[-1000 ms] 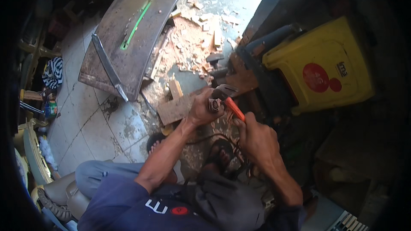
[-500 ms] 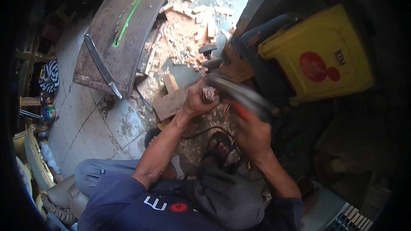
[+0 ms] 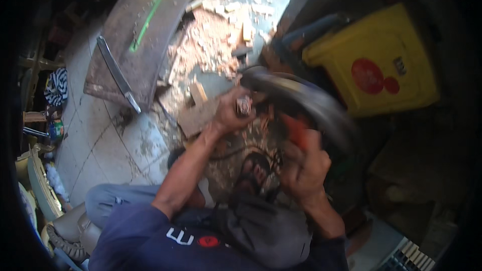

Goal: The person hammers a metal ring onto a wooden piece and then shapes the wood using an angle grinder.

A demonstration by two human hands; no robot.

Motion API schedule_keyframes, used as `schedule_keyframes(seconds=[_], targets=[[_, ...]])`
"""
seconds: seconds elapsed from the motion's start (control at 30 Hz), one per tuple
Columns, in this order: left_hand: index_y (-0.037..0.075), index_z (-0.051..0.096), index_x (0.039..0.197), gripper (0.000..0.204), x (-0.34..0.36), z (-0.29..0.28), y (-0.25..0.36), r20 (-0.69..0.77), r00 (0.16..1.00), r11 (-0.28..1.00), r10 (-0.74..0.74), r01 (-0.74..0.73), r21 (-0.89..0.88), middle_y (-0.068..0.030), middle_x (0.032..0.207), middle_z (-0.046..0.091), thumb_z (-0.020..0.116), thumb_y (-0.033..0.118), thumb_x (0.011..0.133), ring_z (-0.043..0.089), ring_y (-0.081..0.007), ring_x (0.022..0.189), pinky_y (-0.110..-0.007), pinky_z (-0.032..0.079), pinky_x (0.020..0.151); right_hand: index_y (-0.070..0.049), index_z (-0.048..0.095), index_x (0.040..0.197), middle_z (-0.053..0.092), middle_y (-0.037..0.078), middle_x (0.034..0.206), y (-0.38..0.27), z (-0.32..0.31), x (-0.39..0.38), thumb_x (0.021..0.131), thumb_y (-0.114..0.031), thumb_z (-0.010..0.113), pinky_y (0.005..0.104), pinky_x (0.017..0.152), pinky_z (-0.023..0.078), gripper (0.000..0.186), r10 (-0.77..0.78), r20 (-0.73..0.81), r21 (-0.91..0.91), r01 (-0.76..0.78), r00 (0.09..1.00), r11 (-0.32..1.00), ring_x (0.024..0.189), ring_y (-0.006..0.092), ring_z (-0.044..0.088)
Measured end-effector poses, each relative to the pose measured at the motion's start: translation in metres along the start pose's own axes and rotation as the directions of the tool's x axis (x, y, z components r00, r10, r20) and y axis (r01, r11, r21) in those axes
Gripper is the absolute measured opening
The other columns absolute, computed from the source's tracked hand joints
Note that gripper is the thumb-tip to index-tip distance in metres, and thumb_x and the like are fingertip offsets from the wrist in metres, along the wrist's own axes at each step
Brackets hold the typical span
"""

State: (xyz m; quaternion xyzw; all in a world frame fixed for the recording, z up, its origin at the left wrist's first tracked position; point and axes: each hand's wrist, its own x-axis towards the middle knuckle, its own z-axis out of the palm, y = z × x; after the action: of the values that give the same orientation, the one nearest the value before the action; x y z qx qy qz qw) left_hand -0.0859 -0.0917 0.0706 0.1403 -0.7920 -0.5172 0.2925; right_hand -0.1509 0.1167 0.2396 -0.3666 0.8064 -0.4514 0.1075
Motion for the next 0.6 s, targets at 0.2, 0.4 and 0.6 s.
schedule_keyframes(seconds=[0.2, 0.4, 0.6], targets=[[0.002, 0.066, 0.112, 0.042, 0.004, 0.004, -0.006, -0.028, 0.998, 0.998, 0.051, -0.05, 0.043, -0.0115, 0.091, 0.069, 0.08, 0.011, 0.073, 0.07, -0.0218, 0.082, -0.037, 0.057, 0.076, 0.0, 0.052, 0.102, 0.059, 0.012, 0.064, 0.001, 0.0, 0.018, 0.105, -0.023, 0.058, 0.0396, 0.053, 0.05, 0.023, 0.202, 0.332, -0.58, 0.03, 0.921, 0.814, 0.056, 0.0255, 0.064], [0.003, 0.067, 0.114, 0.049, 0.003, 0.002, -0.001, 0.056, 0.997, 0.998, 0.047, -0.049, 0.027, -0.0124, 0.092, 0.07, 0.086, 0.013, 0.07, 0.073, -0.0237, 0.087, -0.038, 0.058, 0.081, -0.005, 0.059, 0.101, 0.069, 0.021, 0.074, 0.005, 0.011, -0.003, 0.101, -0.025, 0.063, 0.0522, 0.055, 0.052, 0.021, 0.066, 0.246, -0.479, 0.062, 0.967, 0.876, 0.065, 0.0444, 0.069], [0.005, 0.067, 0.116, 0.048, -0.006, -0.001, -0.013, 0.056, 0.998, 0.999, -0.028, 0.027, 0.022, -0.0121, 0.097, 0.072, 0.085, 0.014, 0.072, 0.074, -0.024, 0.09, -0.039, 0.058, 0.082, -0.005, 0.065, 0.106, 0.069, 0.021, 0.078, -0.011, 0.001, 0.011, 0.098, -0.018, 0.065, 0.0517, 0.06, 0.056, 0.015, -0.142, 0.082, -0.095, 0.149, 0.986, 0.984, 0.069, 0.0435, 0.07]])
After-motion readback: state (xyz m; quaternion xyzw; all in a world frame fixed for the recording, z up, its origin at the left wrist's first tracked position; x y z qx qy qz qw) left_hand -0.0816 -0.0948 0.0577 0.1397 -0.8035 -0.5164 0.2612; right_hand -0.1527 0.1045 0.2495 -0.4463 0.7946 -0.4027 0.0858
